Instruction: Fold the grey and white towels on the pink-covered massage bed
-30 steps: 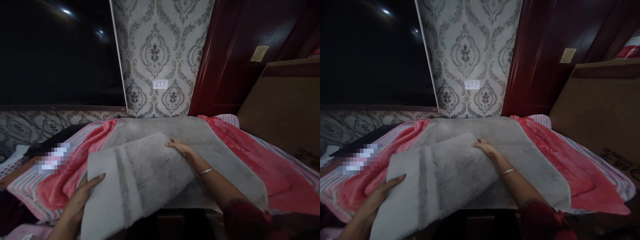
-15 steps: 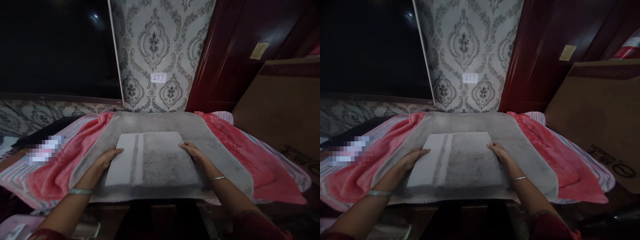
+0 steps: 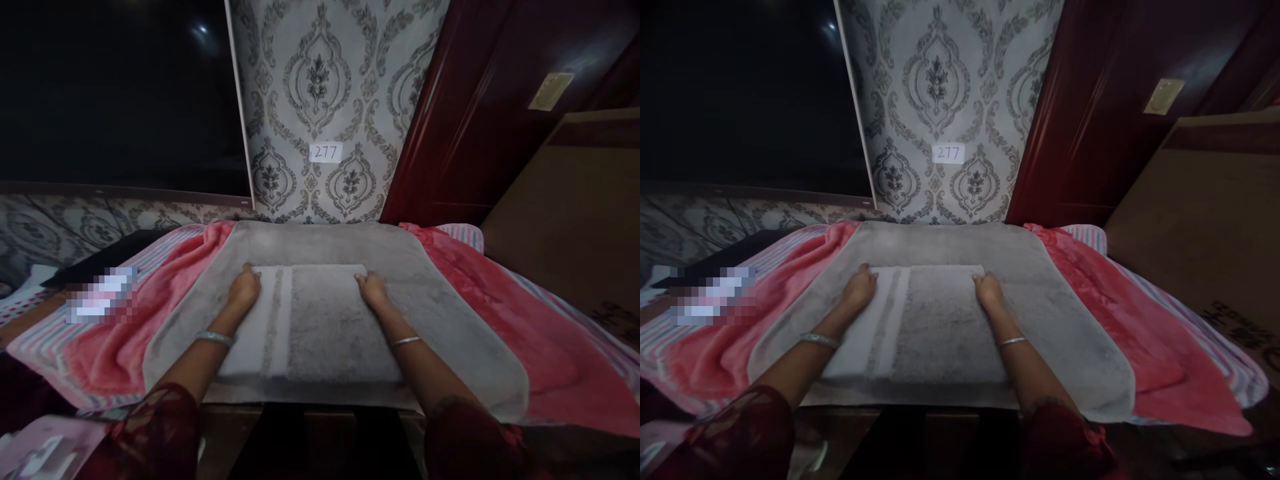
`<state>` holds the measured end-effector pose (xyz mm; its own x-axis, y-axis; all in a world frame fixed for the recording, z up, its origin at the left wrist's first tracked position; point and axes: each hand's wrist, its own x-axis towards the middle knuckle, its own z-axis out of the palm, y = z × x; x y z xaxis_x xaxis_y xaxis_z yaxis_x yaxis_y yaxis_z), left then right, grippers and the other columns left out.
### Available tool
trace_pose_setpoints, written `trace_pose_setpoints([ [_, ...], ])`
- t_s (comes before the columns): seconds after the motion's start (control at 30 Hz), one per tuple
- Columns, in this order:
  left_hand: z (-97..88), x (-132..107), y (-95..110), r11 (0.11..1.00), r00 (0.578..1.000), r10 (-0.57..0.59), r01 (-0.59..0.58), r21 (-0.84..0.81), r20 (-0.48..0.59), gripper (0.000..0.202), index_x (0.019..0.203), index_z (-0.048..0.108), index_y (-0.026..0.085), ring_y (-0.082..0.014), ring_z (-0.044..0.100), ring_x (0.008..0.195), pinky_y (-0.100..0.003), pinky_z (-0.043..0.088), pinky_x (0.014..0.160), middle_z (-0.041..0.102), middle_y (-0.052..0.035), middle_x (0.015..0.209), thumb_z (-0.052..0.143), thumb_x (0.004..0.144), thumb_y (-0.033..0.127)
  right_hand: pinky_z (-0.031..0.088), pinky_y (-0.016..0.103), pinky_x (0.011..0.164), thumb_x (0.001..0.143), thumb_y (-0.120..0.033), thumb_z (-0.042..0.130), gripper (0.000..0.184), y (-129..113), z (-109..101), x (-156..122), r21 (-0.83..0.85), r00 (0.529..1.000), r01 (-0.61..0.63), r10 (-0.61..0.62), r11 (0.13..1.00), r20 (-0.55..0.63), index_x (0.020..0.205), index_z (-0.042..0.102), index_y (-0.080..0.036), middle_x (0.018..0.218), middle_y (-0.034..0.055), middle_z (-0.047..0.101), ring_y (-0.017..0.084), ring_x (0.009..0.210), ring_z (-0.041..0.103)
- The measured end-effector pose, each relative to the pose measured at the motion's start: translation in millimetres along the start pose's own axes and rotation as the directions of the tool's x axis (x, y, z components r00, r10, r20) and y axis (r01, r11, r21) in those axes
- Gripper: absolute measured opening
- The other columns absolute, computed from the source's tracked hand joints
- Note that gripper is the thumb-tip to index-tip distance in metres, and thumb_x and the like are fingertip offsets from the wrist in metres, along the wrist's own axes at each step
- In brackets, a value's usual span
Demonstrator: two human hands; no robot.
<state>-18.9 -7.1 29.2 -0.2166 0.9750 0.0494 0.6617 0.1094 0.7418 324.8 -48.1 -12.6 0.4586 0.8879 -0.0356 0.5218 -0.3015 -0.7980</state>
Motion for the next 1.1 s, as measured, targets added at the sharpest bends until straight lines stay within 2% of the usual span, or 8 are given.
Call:
trace_pose_setpoints([
  [0.13,11.1,-8,-7,0.986,0.999,0.023,-0.018,0.166,-0.029,0.058,0.150,0.038,0.010,-0.0401,0.064,0.117,-0.051,0.044,0.097,0.068,-0.0288,0.117,0.045,0.096,0.031,0.044,0.039,0.100,0.101,-0.038,0.043,0.045,0,7,-18,-0.199,0.996,-0.047,0.031,0.979,-0.087,0.131,0.059,-0.008,0.121,0.0262,0.066,0.032,0.122,0.061],
  [0.33,8.9,-7,-7,0.961,0.999,0.038,-0.027,0.276,-0.035,0.054,0.148,0.041,0.010,-0.0377,0.066,0.113,-0.047,0.048,0.094,0.069,-0.0266,0.117,0.040,0.098,0.031,0.047,0.038,0.095,0.102,-0.032,0.041,0.043,-18,-7,-29,-0.385,0.997,-0.024,-0.007,0.923,-0.080,0.130,0.059,-0.005,0.117,0.0240,0.068,0.030,0.114,0.064],
  [0.5,6.7,-9,-9,0.947,0.995,0.104,-0.098,0.307,-0.003,0.057,0.151,0.042,0.019,-0.0359,0.066,0.115,-0.046,0.049,0.096,0.070,-0.0212,0.121,0.039,0.099,0.040,0.035,0.045,0.109,0.098,-0.027,0.048,0.049,-66,-2,-39,-0.507,0.968,0.188,-0.247,0.841,-0.052,0.145,0.047,-0.011,0.146,0.0227,0.050,0.032,0.136,0.044],
  [0.57,6.0,-9,-10,0.929,0.988,0.147,-0.150,0.337,0.035,0.056,0.150,0.046,0.023,-0.0351,0.065,0.117,-0.046,0.049,0.097,0.070,-0.0188,0.124,0.038,0.099,0.044,0.028,0.048,0.116,0.099,-0.032,0.048,0.054,-90,19,-47,-0.518,0.919,0.372,-0.385,0.770,0.087,0.150,0.042,-0.015,0.157,0.0175,0.040,0.030,0.145,0.033],
  [0.63,5.5,-8,-11,0.910,0.982,0.177,-0.188,0.370,0.063,0.054,0.147,0.050,0.023,-0.0342,0.065,0.118,-0.045,0.049,0.099,0.070,-0.0180,0.125,0.037,0.099,0.042,0.018,0.055,0.119,0.101,-0.039,0.044,0.059,-108,48,-58,-0.465,0.813,0.582,-0.494,0.667,0.309,0.154,0.036,-0.014,0.162,0.0152,0.032,0.031,0.150,0.023],
  [0.73,5.2,-6,-12,0.897,0.978,0.195,-0.207,0.390,0.071,0.052,0.146,0.053,0.020,-0.0334,0.066,0.116,-0.044,0.049,0.099,0.070,-0.0184,0.124,0.037,0.099,0.038,0.011,0.057,0.122,0.102,-0.048,0.038,0.062,-114,85,-70,-0.363,0.687,0.722,-0.549,0.589,0.476,0.155,0.035,-0.016,0.164,0.0105,0.030,0.029,0.152,0.020],
  [0.87,5.2,-4,-12,0.908,0.983,0.166,-0.184,0.376,0.078,0.051,0.144,0.054,0.023,-0.0338,0.066,0.115,-0.045,0.050,0.097,0.070,-0.0171,0.125,0.038,0.099,0.040,0.013,0.053,0.122,0.101,-0.052,0.036,0.066,-97,95,-67,-0.391,0.742,0.665,-0.505,0.636,0.441,0.155,0.035,-0.014,0.162,0.0115,0.032,0.028,0.151,0.024],
  [1.1,3.9,-4,-11,0.930,0.986,0.148,-0.167,0.329,0.082,0.052,0.147,0.051,0.022,-0.0333,0.062,0.122,-0.045,0.047,0.103,0.067,-0.0158,0.131,0.039,0.099,0.040,0.016,0.052,0.121,0.103,-0.050,0.032,0.064,-49,36,-33,-0.607,0.920,0.392,-0.310,0.691,0.241,0.154,0.038,-0.012,0.162,0.0168,0.031,0.028,0.151,0.023],
])
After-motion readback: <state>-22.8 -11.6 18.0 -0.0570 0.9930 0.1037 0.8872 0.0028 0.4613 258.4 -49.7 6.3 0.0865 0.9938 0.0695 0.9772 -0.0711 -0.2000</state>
